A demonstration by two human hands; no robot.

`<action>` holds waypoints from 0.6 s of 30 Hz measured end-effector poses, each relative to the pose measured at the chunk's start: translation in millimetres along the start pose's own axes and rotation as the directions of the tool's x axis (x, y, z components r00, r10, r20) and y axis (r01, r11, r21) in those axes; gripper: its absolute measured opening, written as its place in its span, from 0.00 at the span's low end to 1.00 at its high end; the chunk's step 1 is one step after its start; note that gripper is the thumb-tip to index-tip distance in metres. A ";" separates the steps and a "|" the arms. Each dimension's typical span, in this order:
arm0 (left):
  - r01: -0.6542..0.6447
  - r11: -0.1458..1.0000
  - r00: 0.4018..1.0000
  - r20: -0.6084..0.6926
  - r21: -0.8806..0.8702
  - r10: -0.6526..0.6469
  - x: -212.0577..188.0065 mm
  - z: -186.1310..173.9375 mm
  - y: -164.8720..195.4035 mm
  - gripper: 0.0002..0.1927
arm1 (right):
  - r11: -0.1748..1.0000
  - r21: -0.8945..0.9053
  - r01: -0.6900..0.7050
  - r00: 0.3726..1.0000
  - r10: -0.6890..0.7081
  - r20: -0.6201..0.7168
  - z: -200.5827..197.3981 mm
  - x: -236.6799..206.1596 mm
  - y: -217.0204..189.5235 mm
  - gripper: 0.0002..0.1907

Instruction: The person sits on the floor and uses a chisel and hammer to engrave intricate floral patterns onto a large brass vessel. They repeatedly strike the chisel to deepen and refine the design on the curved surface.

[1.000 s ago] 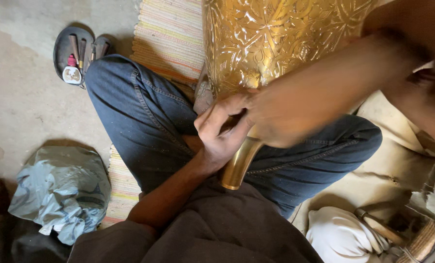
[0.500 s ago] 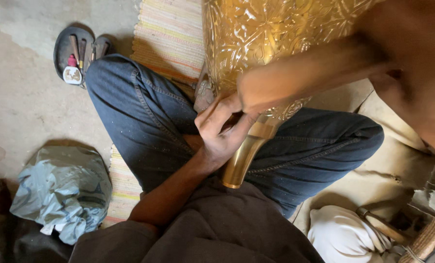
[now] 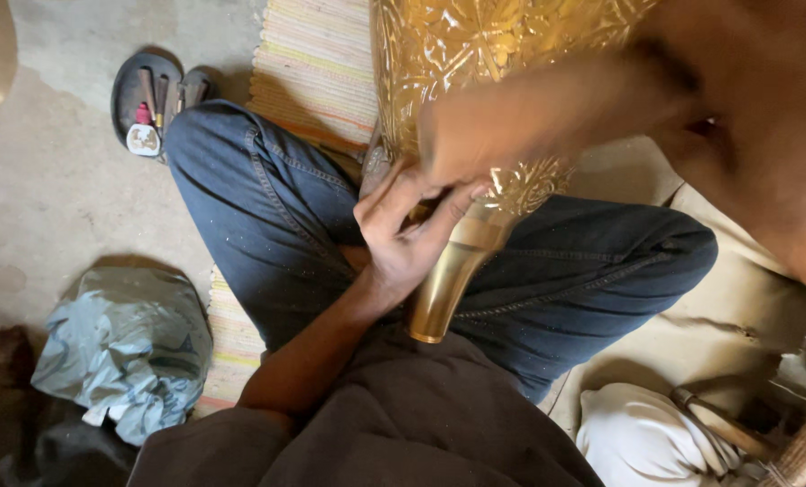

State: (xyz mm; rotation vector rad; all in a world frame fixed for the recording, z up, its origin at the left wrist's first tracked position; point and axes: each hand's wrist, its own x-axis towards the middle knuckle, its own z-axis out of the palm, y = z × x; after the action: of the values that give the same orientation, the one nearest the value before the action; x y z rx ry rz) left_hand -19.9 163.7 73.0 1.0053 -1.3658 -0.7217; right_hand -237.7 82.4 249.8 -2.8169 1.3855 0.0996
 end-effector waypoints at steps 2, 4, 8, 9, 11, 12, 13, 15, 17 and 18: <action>0.056 0.998 0.998 -0.001 -0.037 -0.056 0.6 4.2 1.1 0.12 | 0.995 -0.082 0.054 0.998 -0.055 -0.009 -0.2 -1.1 0.8 0.16; 0.001 1.000 1.000 -0.021 -0.009 -0.001 1.4 7.4 1.2 0.13 | 0.980 -0.172 0.098 0.994 -0.104 -0.026 -2.1 -1.9 1.1 0.16; 0.112 0.993 0.993 -0.042 -0.047 -0.114 -4.2 13.0 6.1 0.14 | 0.995 0.049 0.092 0.988 -0.085 -0.126 -8.9 -5.1 -3.9 0.23; 0.115 0.993 0.993 -0.037 -0.036 -0.116 -5.4 13.6 7.1 0.14 | 0.991 0.088 0.099 0.984 -0.085 -0.154 -10.8 -6.0 -4.6 0.25; 0.108 0.994 0.994 -0.026 -0.017 -0.108 -6.2 15.2 8.3 0.13 | 0.990 0.016 0.138 0.969 -0.132 -0.210 -14.0 -8.6 -4.2 0.25; 0.106 0.994 0.994 -0.029 -0.025 -0.107 -5.7 16.1 8.3 0.14 | 0.988 -0.022 0.154 0.959 -0.155 -0.237 -14.7 -9.7 -2.8 0.25; 0.112 0.993 0.993 -0.033 -0.034 -0.113 -6.1 17.3 9.0 0.14 | 0.984 -0.056 0.169 0.950 -0.178 -0.257 -14.7 -12.0 -2.1 0.26; 0.112 0.993 0.993 -0.027 -0.038 -0.113 -5.8 18.2 9.4 0.15 | 0.969 -0.171 0.177 0.944 -0.216 -0.250 -12.3 -16.0 0.5 0.23; 0.091 0.996 0.996 -0.007 -0.022 -0.091 -5.6 18.0 9.6 0.15 | 0.949 -0.257 0.180 0.940 -0.243 -0.239 -7.7 -18.5 3.9 0.19; 0.086 0.996 0.996 -0.009 -0.018 -0.086 -5.4 17.7 9.4 0.14 | 0.946 -0.264 0.190 0.933 -0.258 -0.252 -5.2 -19.6 5.6 0.18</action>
State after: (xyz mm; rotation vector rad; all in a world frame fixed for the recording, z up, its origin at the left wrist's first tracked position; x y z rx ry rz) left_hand -39.2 169.8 77.7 1.0577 -1.3123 -0.7906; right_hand -253.8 94.3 256.2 -3.2771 1.1405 -0.1600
